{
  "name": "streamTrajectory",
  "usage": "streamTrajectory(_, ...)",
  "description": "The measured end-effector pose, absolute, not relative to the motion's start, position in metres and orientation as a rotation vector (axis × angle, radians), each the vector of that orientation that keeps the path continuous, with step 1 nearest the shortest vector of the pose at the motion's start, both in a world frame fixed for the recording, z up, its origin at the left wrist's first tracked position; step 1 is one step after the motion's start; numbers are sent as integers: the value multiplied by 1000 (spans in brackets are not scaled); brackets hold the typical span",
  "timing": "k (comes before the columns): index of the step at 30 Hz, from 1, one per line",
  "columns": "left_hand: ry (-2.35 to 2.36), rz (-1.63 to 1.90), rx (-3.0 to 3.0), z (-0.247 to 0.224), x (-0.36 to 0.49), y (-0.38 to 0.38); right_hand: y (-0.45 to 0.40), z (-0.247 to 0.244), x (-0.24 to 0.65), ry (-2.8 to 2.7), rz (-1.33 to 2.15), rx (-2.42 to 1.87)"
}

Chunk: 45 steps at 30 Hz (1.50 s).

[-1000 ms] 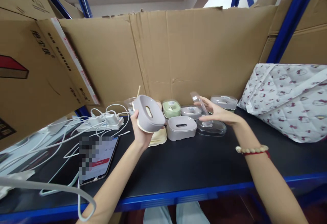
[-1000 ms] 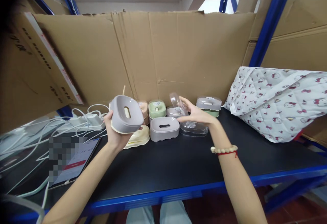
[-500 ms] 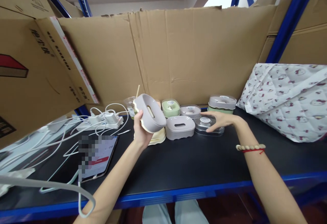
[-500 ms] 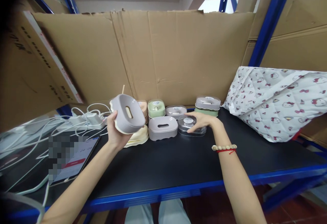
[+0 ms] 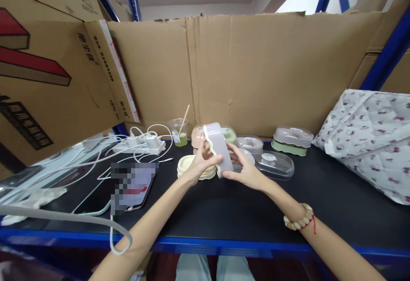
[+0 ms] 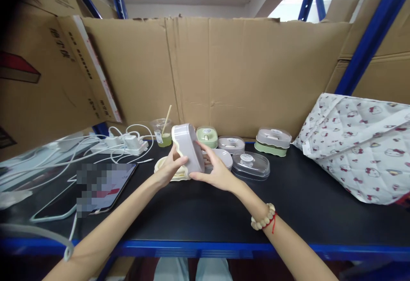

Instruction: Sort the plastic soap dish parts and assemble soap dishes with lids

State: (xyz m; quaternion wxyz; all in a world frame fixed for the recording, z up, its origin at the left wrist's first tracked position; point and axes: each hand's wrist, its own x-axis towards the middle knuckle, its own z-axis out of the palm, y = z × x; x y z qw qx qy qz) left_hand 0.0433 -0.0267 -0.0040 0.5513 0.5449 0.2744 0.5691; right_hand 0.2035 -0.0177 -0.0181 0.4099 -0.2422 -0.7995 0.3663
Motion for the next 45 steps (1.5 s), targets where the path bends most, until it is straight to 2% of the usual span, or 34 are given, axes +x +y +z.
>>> streamTrajectory(4, 646, 1418, 1233, -2, 38, -23, -11, -14, 212, -1943, 830, -647)
streamTrajectory(11, 775, 1966, 939, 17, 12, -13, 10, -6, 246, -1979, 219, -876)
streamTrajectory(16, 595, 2103, 809, 28, 4, -12, 23, -6, 266, -2137, 422, -986)
streamTrajectory(20, 717, 1890, 841, 28, 2, -13, 30, -9, 272, -2241, 550, -1019)
streamTrajectory(25, 754, 1673, 919, 28, -3, -15, 32, -15, 271, -2248, 519, -920)
streamTrajectory(33, 782, 1377, 1230, 8, 0, -13, 8, -15, 237, -1964, -175, -724)
streamTrajectory(35, 739, 1394, 1233, 1, 5, -14, -1, -15, 226, -1968, -314, -621)
streamTrajectory(38, 664, 1491, 1265, -4, 13, -18, -13, -19, 210, -2004, -438, -449)
streamTrajectory(41, 658, 1445, 1259, 1, 16, -22, -19, -22, 200, -2039, -516, -328)
streamTrajectory(45, 725, 1557, 1237, 19, 8, -23, -20, -23, 197, -1990, -569, -361)
